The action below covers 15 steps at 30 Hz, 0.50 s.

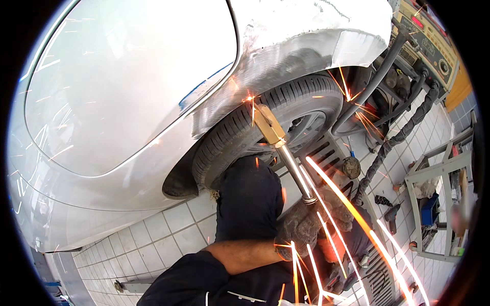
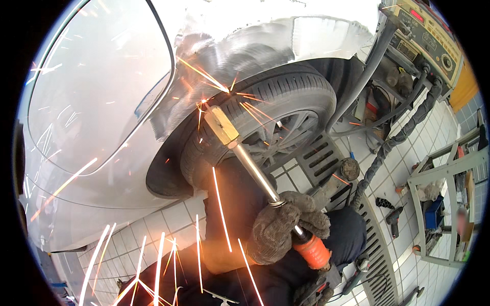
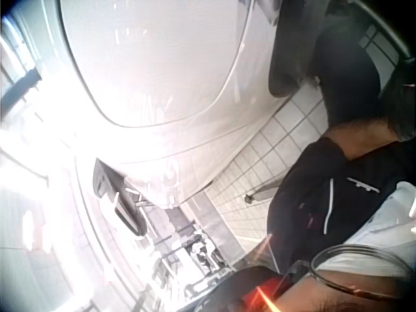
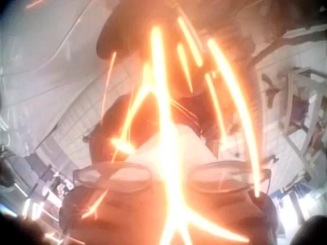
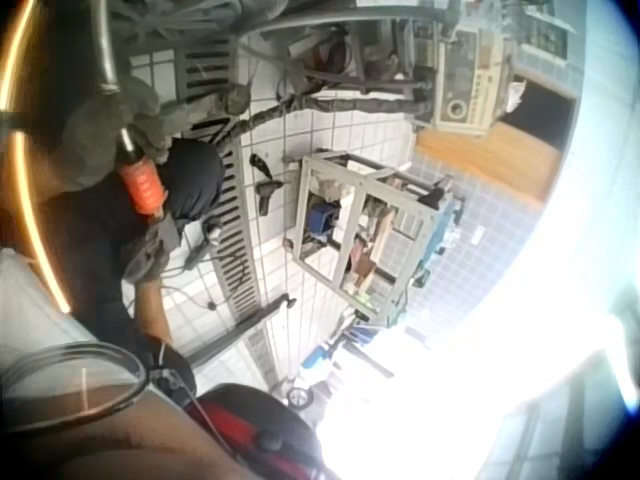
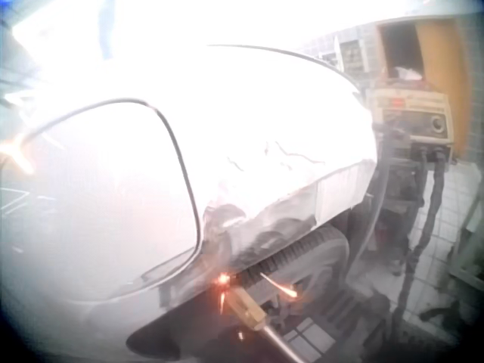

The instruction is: The person uses a heat gun and a metal pulling tool to pull out a dent on the car's rear bumper. They then use a hammer to tap the area and a grinder to smooth the surface, removing paint and filler material.

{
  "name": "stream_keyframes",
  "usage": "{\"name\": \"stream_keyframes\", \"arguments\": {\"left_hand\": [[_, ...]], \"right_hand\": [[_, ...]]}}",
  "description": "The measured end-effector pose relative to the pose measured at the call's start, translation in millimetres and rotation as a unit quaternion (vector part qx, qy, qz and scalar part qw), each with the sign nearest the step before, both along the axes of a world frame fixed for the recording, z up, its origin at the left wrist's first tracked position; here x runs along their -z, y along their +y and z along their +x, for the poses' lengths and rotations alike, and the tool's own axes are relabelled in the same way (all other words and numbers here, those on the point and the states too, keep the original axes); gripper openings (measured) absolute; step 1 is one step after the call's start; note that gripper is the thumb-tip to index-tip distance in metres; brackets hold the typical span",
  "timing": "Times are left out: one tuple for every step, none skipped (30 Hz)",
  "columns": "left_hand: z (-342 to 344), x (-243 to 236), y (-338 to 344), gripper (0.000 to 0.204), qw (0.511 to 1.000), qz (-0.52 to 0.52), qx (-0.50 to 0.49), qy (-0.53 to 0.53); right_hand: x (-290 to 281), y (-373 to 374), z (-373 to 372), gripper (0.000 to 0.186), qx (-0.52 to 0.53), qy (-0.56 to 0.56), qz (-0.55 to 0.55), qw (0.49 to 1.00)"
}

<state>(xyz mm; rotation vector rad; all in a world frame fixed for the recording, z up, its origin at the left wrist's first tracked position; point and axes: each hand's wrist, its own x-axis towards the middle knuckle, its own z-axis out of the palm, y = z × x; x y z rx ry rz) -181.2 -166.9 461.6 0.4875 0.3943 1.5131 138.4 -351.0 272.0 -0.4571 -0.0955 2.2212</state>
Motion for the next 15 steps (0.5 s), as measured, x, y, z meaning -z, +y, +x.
{"name": "stream_keyframes", "arguments": {"left_hand": [[0, -1, 0, 0.030, 1.000, -0.001, 0.013, 0.001], [2, 0, 0, 0.029, 1.000, 0.006, 0.008, 0.004], [5, 0, 1, 0.029, 1.000, 0.013, 0.004, 0.005], [7, 0, 0, 0.028, 1.000, 0.019, -0.003, 0.008], [9, 5, 1, 0.028, 0.997, 0.048, 0.029, 0.050], [12, 13, 5, 0.028, 0.991, 0.078, 0.063, 0.091], [10, 17, 5, 0.028, 0.981, 0.102, 0.082, 0.140], [14, 16, -1, 0.030, 0.996, 0.043, 0.055, 0.052], [7, 17, -3, 0.030, 0.997, 0.039, 0.053, 0.044], [5, 15, 2, 0.030, 0.996, 0.040, 0.073, 0.028], [3, 13, 8, 0.030, 0.995, 0.041, 0.091, 0.013], [3, 9, 13, 0.028, 0.994, 0.058, 0.086, -0.037], [7, 10, 10, 0.027, 0.995, 0.036, 0.092, -0.010], [12, 12, 5, 0.026, 0.995, 0.014, 0.099, 0.017], [18, 14, 0, 0.025, 0.994, -0.009, 0.098, 0.046]], "right_hand": [[-1, -4, 3, 0.057, 0.004, -0.002, 0.001, 1.000], [-2, -9, 5, 0.058, 0.010, -0.002, 0.000, 1.000], [-2, -13, 7, 0.058, 0.015, -0.004, 0.002, 1.000], [-2, -13, 7, 0.058, 0.017, -0.003, 0.002, 1.000], [-3, -15, 8, 0.058, 0.019, -0.005, 0.004, 1.000], [-3, -19, 8, 0.058, 0.023, -0.006, 0.005, 1.000], [-2, -17, 7, 0.058, 0.011, 0.000, -0.001, 1.000], [0, -13, 7, 0.058, -0.001, 0.006, -0.002, 1.000], [3, -9, 8, 0.058, -0.016, 0.013, -0.003, 1.000], [3, -13, 7, 0.059, -0.006, 0.012, 0.000, 1.000], [2, -16, 6, 0.059, 0.002, 0.014, 0.001, 1.000], [3, -18, 5, 0.059, 0.006, 0.014, 0.003, 1.000], [4, -18, 6, 0.059, 0.011, 0.014, 0.008, 1.000], [6, -18, 6, 0.059, 0.014, 0.014, 0.014, 1.000], [6, -15, 6, 0.060, 0.011, 0.019, 0.012, 1.000]]}}
